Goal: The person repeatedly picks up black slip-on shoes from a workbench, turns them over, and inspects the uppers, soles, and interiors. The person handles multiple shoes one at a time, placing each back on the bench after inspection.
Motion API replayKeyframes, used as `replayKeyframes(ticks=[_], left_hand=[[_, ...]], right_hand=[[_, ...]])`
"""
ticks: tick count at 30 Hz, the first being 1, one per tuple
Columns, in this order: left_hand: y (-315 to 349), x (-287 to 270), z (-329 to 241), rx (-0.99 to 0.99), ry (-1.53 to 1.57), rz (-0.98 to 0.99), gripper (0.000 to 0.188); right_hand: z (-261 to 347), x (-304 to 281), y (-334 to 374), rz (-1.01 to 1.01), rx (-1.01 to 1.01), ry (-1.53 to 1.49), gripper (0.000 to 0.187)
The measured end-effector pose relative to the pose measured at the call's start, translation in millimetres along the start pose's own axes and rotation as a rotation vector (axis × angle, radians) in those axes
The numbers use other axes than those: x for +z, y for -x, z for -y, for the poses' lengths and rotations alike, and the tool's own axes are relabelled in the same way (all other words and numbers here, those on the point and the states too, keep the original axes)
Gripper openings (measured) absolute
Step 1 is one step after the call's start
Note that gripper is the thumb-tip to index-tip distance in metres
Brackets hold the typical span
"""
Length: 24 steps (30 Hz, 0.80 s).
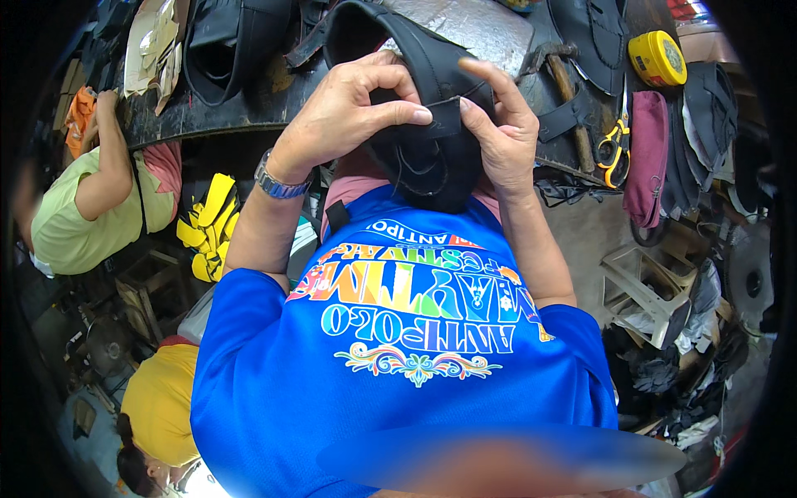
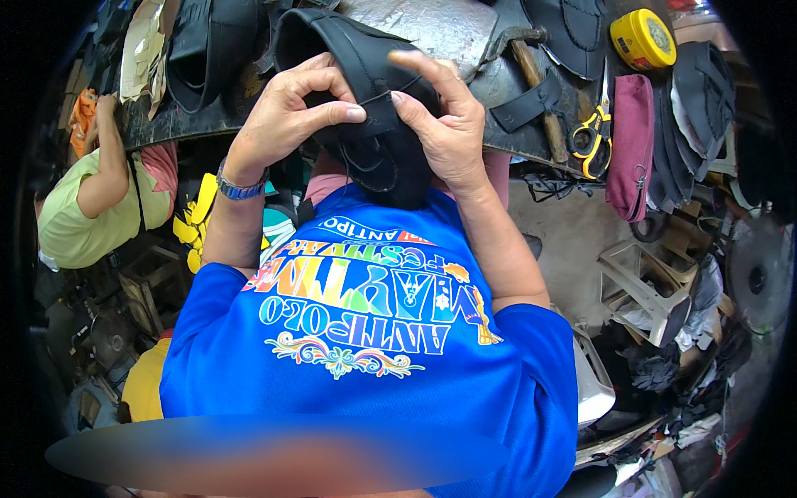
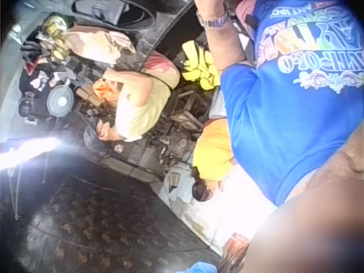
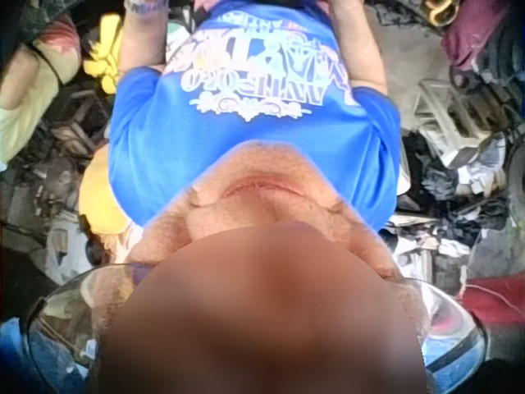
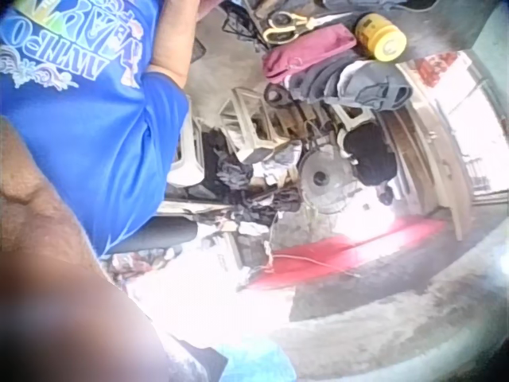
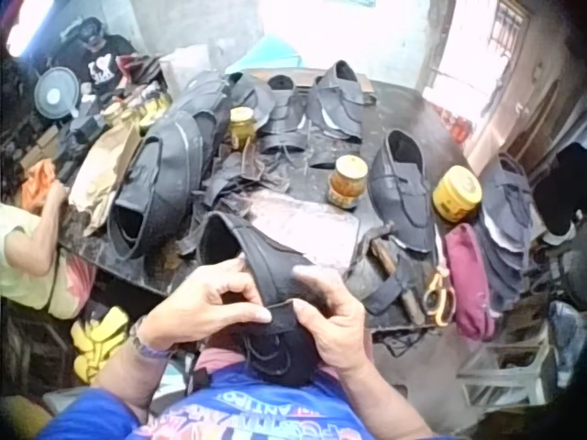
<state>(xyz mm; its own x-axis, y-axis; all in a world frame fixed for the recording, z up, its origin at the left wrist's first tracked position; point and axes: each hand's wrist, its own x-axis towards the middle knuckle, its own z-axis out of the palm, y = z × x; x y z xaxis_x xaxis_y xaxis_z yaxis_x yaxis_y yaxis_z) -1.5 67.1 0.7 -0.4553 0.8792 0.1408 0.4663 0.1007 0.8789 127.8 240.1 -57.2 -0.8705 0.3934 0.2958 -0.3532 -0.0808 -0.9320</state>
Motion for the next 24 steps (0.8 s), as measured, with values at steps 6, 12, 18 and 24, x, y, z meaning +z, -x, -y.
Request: replayKeyframes(ticks=[6, 12, 18, 24], left_hand=[[-1.4, 3.2, 0.5, -0.009, -0.025, 0.044, 0.020], [-1.6, 5.5, 2.2, 0.004, -0.012, 0.046, 0.020], [-1.9, 5.6, 4.2, 0.040, -0.048, 0.035, 0.021], [-2.2, 5.0, 3.5, 0.043, -0.035, 0.048, 0.021]], right_hand=[[6.8, -0.2, -7.2, -0.114, -0.277, 0.361, 0.037], [9.7, -15.6, -11.0, 0.137, -0.169, 0.216, 0.021], [8.8, -23.2, -11.5, 0.181, -0.167, 0.193, 0.018], [8.9, -23.4, -13.2, 0.185, -0.145, 0.238, 0.019]])
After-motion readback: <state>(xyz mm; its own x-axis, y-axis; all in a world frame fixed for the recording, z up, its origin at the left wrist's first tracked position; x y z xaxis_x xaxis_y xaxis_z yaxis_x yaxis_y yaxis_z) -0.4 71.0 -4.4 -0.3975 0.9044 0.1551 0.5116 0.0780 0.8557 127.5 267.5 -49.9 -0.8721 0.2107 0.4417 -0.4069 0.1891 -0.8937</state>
